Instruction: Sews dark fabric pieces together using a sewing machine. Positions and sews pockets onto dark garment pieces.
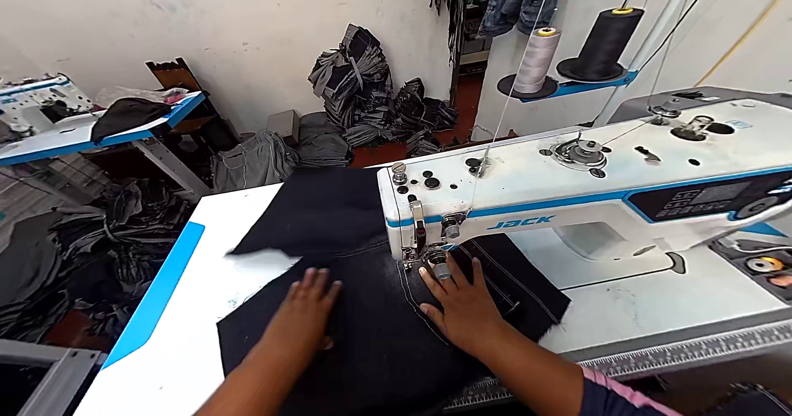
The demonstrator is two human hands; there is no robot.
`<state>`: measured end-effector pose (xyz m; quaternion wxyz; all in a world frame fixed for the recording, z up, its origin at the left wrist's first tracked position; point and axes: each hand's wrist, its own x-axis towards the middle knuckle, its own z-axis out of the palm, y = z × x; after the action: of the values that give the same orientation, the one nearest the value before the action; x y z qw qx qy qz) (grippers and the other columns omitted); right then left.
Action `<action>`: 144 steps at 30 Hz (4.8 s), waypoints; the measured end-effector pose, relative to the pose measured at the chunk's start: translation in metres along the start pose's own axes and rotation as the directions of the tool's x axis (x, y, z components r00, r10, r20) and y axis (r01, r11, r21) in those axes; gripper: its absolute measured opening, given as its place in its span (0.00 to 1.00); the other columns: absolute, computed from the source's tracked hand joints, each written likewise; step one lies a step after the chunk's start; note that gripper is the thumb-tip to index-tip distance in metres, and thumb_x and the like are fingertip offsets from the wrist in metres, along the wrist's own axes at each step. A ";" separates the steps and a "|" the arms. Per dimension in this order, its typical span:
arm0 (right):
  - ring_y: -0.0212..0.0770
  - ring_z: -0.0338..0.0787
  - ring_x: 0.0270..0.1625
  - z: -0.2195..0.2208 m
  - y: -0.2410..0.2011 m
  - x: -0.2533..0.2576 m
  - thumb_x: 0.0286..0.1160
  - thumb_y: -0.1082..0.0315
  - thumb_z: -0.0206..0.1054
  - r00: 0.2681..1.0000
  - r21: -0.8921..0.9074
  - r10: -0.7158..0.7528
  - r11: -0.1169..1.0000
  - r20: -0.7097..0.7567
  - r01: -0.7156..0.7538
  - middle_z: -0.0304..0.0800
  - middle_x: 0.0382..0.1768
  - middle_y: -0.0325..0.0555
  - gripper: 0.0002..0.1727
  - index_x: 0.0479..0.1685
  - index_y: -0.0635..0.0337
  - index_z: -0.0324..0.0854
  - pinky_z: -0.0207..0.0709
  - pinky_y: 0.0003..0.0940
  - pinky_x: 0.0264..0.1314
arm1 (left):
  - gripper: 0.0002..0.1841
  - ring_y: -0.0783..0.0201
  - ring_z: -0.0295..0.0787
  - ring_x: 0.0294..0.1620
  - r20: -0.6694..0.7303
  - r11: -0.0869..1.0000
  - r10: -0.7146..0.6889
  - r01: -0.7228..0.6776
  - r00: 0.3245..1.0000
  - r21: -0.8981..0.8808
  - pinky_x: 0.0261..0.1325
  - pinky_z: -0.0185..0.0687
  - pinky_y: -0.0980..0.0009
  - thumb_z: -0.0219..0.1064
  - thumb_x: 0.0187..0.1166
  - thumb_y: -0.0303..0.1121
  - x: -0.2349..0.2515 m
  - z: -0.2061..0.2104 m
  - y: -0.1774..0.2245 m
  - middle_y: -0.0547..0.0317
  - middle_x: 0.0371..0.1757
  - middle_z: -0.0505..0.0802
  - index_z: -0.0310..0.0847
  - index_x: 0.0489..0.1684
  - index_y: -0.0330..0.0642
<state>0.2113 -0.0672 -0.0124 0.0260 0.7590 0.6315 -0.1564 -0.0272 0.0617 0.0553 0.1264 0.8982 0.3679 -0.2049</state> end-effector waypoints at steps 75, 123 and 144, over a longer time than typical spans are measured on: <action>0.65 0.71 0.84 -0.058 0.050 0.055 0.85 0.46 0.58 0.995 0.217 0.036 0.976 -0.094 -0.015 0.78 0.76 0.67 0.32 0.73 0.65 0.79 0.57 0.71 0.84 | 0.23 0.39 0.64 0.89 -0.389 0.842 0.233 -0.386 0.891 -0.378 0.93 0.50 0.47 0.68 0.83 0.39 0.047 0.043 0.078 0.35 0.80 0.80 0.84 0.66 0.29; 0.70 0.76 0.78 -0.055 0.031 0.038 0.90 0.56 0.51 0.998 0.242 -0.065 0.969 0.022 0.058 0.84 0.66 0.73 0.26 0.60 0.74 0.84 0.58 0.68 0.81 | 0.14 0.47 0.92 0.65 -0.677 0.777 0.328 -0.596 0.659 -0.203 0.79 0.75 0.54 0.76 0.70 0.36 0.137 0.031 0.026 0.41 0.52 0.97 0.94 0.38 0.30; 0.49 0.91 0.60 0.066 -0.008 -0.085 0.76 0.66 0.68 0.609 0.338 -0.149 0.718 -0.779 0.609 0.96 0.47 0.51 0.11 0.38 0.61 0.94 0.79 0.39 0.71 | 0.42 0.32 0.76 0.79 0.218 0.976 -0.205 0.216 0.954 -0.027 0.76 0.73 0.39 0.46 0.91 0.59 0.010 0.008 0.152 0.23 0.77 0.77 0.70 0.73 0.17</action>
<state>0.1773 -0.1626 -0.0512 -0.4825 0.5670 0.6665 -0.0388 0.0858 -0.0412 0.0551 0.1652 0.8233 0.4506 -0.3032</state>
